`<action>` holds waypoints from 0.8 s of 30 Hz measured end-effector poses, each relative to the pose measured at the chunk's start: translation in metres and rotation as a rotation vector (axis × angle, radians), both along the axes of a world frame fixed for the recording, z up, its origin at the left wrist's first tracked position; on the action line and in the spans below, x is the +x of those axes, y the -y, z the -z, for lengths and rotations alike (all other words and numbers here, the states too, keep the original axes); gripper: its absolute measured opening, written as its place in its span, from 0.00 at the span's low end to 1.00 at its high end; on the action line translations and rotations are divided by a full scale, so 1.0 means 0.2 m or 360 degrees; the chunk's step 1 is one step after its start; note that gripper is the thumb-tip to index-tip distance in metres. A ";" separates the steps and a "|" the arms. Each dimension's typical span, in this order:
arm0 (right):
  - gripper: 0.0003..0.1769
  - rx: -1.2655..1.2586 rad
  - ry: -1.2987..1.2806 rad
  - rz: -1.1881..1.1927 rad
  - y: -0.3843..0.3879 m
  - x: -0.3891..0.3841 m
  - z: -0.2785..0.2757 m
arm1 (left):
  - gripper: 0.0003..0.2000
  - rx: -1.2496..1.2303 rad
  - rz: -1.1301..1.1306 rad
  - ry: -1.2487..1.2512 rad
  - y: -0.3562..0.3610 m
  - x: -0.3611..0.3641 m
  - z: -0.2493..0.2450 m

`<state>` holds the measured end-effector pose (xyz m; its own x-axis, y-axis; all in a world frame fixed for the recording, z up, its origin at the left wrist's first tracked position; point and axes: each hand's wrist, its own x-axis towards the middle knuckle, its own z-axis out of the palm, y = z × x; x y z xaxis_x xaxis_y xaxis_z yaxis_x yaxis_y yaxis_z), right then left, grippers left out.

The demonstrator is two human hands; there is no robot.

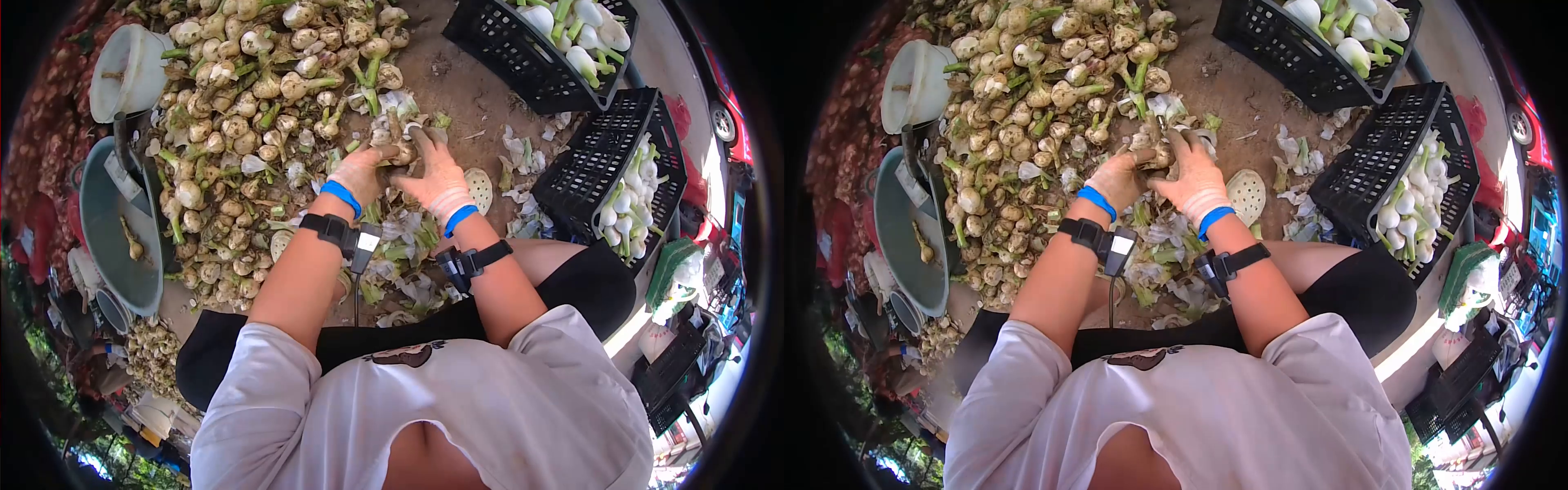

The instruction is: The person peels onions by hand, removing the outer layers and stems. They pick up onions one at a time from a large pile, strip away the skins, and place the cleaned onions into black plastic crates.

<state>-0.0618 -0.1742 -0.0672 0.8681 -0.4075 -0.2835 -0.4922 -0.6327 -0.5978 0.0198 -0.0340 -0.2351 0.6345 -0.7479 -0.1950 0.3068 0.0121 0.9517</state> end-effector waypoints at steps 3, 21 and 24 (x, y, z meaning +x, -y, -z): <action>0.35 0.0121 0.0227 -0.0250 -0.07 -0.01 -0.05 | 0.23 0.0147 -0.0749 -0.1317 0.07 -0.08 -0.76; 0.29 0.0215 0.0805 -0.0480 -0.28 -0.13 -0.40 | 0.26 0.0394 -0.1040 -0.0492 -0.25 -0.24 -1.20; 0.29 0.0237 0.0860 -0.0509 -0.29 -0.13 -0.38 | 0.24 0.0306 -0.0981 -0.0550 -0.28 -0.24 -1.25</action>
